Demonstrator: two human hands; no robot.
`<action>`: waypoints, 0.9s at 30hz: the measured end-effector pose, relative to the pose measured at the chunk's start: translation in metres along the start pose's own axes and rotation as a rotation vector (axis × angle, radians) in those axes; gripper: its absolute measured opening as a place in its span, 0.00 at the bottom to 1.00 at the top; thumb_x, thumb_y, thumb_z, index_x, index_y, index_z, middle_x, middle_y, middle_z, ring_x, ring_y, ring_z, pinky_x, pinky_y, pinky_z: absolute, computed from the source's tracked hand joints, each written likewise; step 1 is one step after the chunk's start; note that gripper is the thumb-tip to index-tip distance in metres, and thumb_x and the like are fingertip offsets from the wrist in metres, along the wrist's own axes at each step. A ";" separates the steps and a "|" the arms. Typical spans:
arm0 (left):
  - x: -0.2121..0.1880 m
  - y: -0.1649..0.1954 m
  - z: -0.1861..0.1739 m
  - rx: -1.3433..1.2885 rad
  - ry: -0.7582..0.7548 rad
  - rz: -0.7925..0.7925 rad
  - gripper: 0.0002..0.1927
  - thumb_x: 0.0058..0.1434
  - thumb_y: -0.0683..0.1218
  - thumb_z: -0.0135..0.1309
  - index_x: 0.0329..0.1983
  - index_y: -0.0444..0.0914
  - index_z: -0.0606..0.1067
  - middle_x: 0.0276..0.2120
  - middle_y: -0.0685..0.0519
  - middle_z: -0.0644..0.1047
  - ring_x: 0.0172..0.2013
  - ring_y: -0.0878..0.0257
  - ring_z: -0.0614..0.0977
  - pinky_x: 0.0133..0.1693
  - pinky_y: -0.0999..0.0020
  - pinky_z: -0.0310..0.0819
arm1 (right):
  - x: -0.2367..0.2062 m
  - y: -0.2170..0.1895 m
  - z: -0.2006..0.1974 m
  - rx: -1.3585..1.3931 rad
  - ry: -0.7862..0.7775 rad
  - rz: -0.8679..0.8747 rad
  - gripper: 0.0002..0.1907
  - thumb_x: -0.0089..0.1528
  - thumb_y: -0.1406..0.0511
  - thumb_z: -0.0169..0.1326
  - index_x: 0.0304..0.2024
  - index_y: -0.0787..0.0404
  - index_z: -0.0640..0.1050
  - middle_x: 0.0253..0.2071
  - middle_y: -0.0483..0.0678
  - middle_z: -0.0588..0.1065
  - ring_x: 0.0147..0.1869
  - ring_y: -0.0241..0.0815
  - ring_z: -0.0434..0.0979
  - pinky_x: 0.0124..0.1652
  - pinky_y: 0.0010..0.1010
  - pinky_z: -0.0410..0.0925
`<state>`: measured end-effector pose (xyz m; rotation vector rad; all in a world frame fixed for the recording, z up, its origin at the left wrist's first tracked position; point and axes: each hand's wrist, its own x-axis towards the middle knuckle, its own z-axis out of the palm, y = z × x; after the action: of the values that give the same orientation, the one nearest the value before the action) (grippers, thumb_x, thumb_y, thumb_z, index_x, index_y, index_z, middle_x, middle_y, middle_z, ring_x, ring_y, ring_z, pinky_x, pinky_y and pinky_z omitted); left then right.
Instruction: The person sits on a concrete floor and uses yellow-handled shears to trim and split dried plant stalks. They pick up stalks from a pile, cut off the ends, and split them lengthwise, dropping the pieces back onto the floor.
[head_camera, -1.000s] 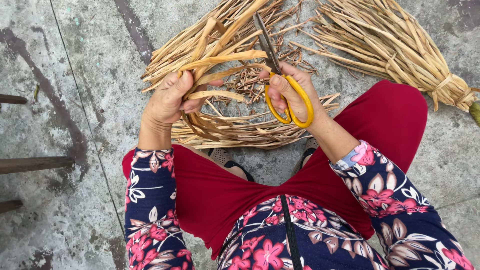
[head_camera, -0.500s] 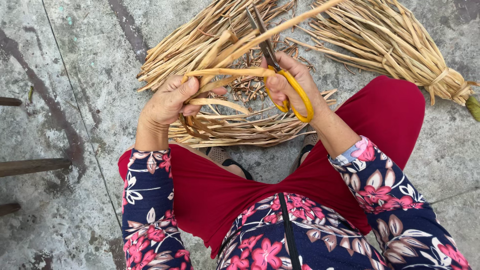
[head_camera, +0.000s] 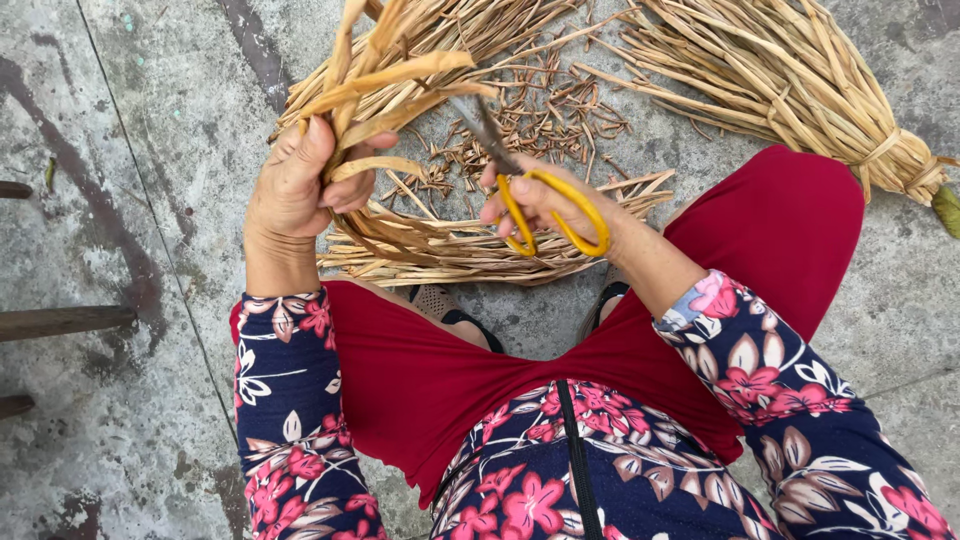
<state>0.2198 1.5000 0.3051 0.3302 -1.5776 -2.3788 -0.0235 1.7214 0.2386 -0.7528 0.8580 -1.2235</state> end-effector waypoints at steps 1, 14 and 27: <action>0.001 -0.001 0.001 -0.009 -0.004 -0.004 0.33 0.75 0.62 0.46 0.57 0.25 0.74 0.18 0.58 0.62 0.19 0.71 0.61 0.24 0.73 0.52 | 0.003 0.001 0.001 -0.003 -0.045 0.019 0.30 0.68 0.46 0.49 0.63 0.59 0.66 0.50 0.53 0.78 0.48 0.40 0.80 0.45 0.31 0.73; 0.001 -0.009 0.007 -0.081 -0.010 -0.116 0.26 0.74 0.56 0.51 0.66 0.33 0.69 0.51 0.38 0.80 0.21 0.74 0.64 0.22 0.80 0.56 | 0.021 -0.007 -0.008 0.009 0.359 -0.440 0.29 0.70 0.48 0.59 0.61 0.60 0.69 0.35 0.44 0.69 0.34 0.30 0.68 0.36 0.23 0.65; -0.006 0.002 0.006 0.164 0.028 -0.185 0.28 0.74 0.59 0.49 0.57 0.29 0.78 0.32 0.50 0.73 0.19 0.75 0.63 0.22 0.79 0.57 | -0.001 -0.030 -0.008 0.007 0.351 -0.466 0.24 0.71 0.51 0.57 0.56 0.60 0.69 0.30 0.41 0.66 0.27 0.27 0.61 0.27 0.21 0.60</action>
<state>0.2235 1.5069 0.3097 0.5635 -1.8053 -2.3694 -0.0446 1.7162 0.2605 -0.7683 0.9923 -1.8101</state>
